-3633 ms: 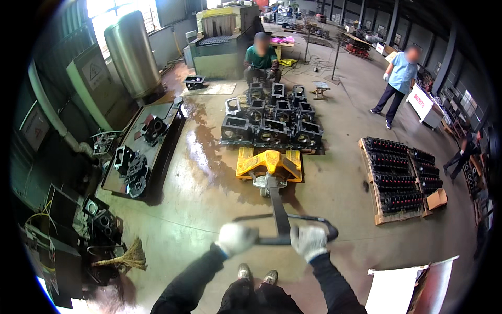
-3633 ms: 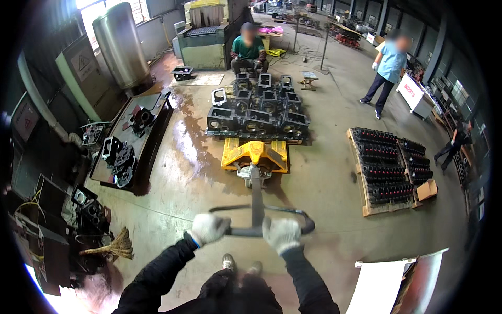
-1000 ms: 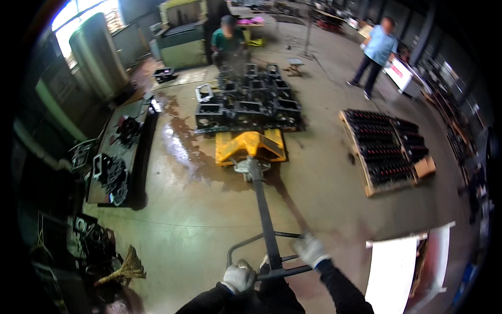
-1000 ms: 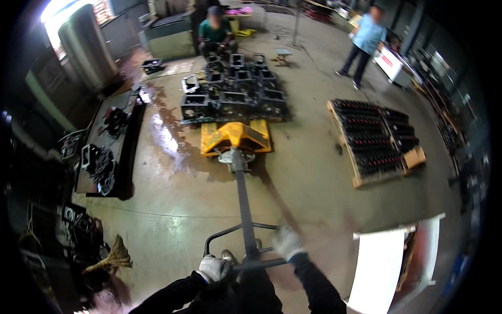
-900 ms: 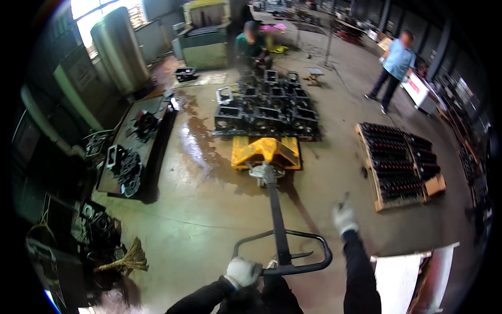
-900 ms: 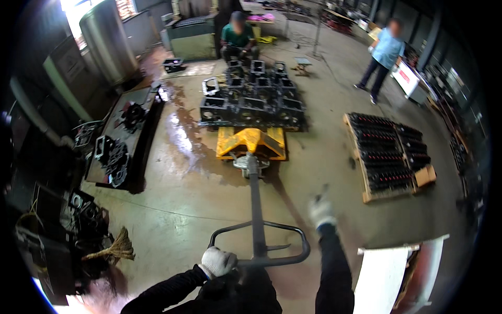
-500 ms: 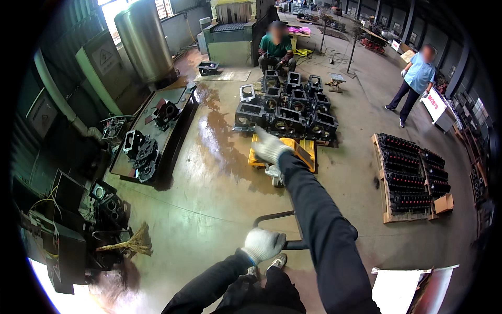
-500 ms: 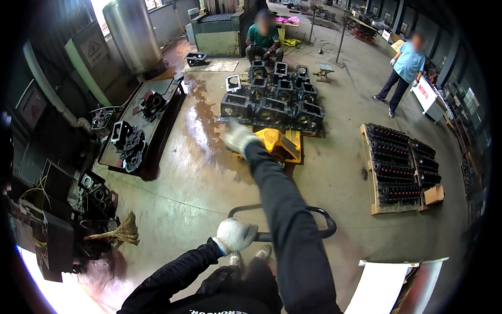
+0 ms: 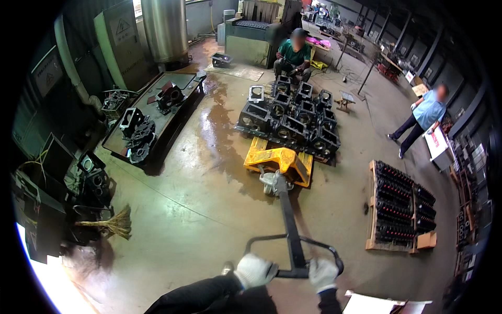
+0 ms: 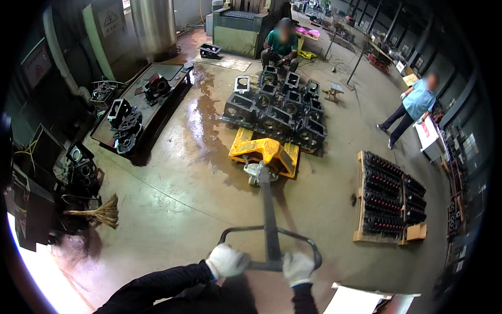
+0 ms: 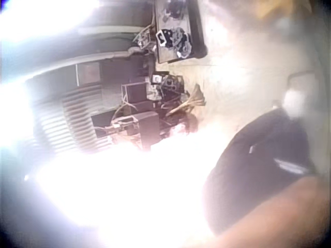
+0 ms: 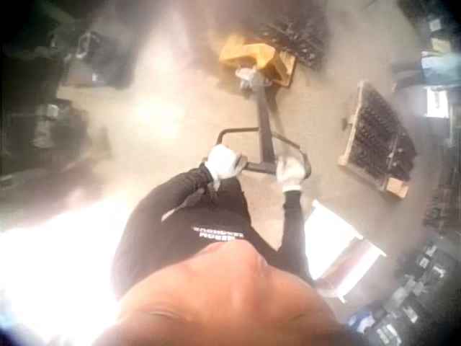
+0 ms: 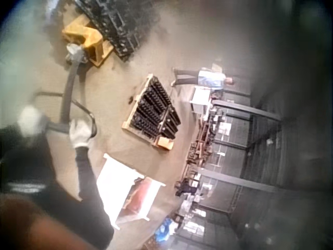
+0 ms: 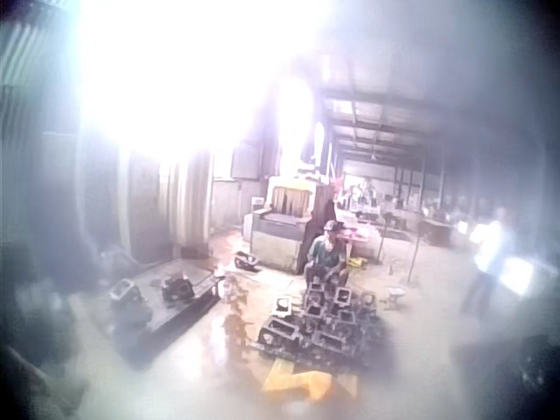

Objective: The person uses a manual pallet jack to transport a heavy metal component across the factory floor by positioning the forks under the load and pulling the handle.

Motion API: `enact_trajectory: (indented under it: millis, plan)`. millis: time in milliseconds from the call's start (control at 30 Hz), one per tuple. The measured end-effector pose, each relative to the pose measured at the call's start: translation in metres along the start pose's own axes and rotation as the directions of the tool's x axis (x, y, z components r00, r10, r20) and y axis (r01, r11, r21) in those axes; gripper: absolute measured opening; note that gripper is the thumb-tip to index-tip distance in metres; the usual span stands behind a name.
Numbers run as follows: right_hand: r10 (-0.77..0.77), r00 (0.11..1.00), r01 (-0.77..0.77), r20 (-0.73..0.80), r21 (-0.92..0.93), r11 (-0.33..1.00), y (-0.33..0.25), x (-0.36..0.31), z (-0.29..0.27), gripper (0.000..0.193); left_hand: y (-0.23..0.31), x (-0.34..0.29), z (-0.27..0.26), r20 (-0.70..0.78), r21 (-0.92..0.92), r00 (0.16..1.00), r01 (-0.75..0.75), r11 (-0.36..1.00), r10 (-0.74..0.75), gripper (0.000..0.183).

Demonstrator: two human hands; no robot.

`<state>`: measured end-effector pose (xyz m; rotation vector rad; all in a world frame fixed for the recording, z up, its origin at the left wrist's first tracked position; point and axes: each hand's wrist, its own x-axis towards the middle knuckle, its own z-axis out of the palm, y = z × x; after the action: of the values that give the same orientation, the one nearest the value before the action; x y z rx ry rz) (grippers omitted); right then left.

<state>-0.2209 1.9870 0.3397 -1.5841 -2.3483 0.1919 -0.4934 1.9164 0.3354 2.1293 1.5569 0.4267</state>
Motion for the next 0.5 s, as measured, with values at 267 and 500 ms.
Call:
enact_trajectory:
  millis: [267, 500]
  plan:
    - [0.107, 0.883, -0.053, 0.457, -0.129, 0.99, 0.022, -0.134, 0.112, 0.041, -0.011, -0.065, 0.084, 0.355, -0.195, 0.933, 0.128, 0.972, -0.051, 0.039]
    - [-0.15, 0.986, 0.143, -0.07, -0.096, 0.985, -0.03, 0.028, -0.021, 0.036, -0.017, 0.02, -0.056, 0.012, 0.0, 0.997, 0.074, 0.997, -0.074, 0.042]
